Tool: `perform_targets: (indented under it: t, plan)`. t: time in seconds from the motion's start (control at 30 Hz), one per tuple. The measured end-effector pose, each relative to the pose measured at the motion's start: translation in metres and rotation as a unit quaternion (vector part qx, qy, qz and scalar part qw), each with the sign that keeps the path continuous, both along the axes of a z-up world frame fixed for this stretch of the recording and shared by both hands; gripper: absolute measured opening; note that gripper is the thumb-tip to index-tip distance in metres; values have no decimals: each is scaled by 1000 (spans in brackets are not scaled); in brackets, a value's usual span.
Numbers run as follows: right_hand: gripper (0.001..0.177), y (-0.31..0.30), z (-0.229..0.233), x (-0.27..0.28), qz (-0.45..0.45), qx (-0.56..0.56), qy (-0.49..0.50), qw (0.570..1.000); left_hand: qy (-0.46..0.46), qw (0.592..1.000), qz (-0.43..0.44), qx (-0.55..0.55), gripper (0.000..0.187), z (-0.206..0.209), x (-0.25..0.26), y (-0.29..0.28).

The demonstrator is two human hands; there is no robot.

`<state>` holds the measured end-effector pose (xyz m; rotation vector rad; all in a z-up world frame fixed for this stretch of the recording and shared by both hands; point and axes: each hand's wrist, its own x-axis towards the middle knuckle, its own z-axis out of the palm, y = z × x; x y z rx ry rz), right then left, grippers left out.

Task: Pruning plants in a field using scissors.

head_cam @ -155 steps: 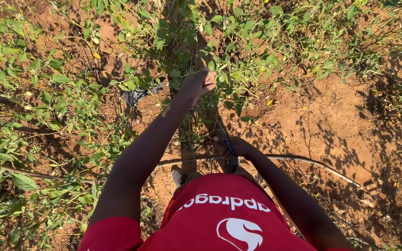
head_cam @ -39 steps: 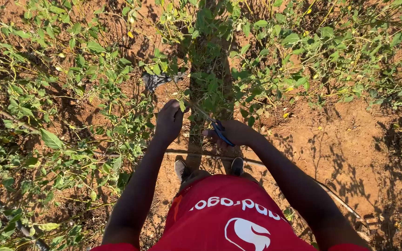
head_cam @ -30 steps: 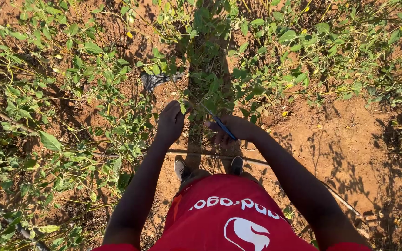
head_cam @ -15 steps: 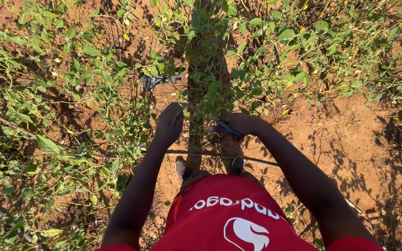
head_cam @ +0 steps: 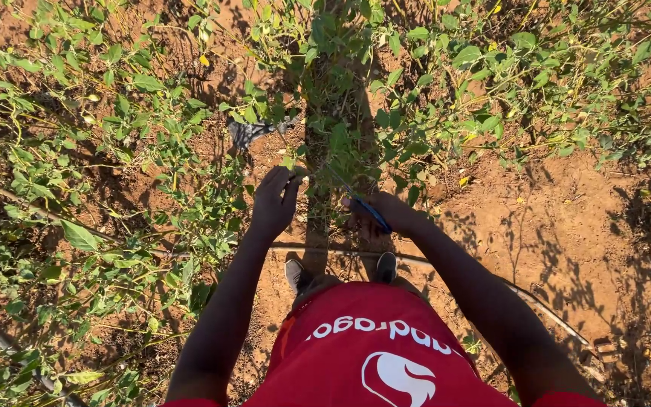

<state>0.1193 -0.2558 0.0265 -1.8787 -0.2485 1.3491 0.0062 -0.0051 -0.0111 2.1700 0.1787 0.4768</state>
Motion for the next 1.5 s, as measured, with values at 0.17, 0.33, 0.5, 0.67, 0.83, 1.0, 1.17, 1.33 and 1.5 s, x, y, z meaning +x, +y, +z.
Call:
perform_targets:
  t: [0.17,0.33,0.5,0.67,0.83,1.0,1.17,1.33,1.5]
  plan:
    - [66,-34,-34,-2,-23,64,40,997,47,987,29,-153,29,-5,8,6]
    - [67,-57,-55,-13,-70,79,61,992,72,901,-26,-427,44,-62,18,18]
    - [72,-64,-67,-21,-84,87,97,988,142,805,-107,-566,62,-50,21,18]
    - [74,-67,-70,-27,-105,52,72,991,170,846,-84,-499,46,-76,26,18]
    - [78,-68,-70,-29,-109,25,70,991,128,847,-90,-508,32,-88,23,23]
    - [85,-79,-88,-30,-122,51,59,990,87,776,74,-620,31,-98,15,34]
    - [86,-83,-82,-30,-139,62,70,986,88,745,115,-651,23,-120,7,45]
    - [86,-88,-84,-32,-177,73,68,979,94,735,130,-658,22,-94,2,37]
    - [83,-91,-75,-31,-185,54,55,980,98,757,99,-639,15,-86,6,29]
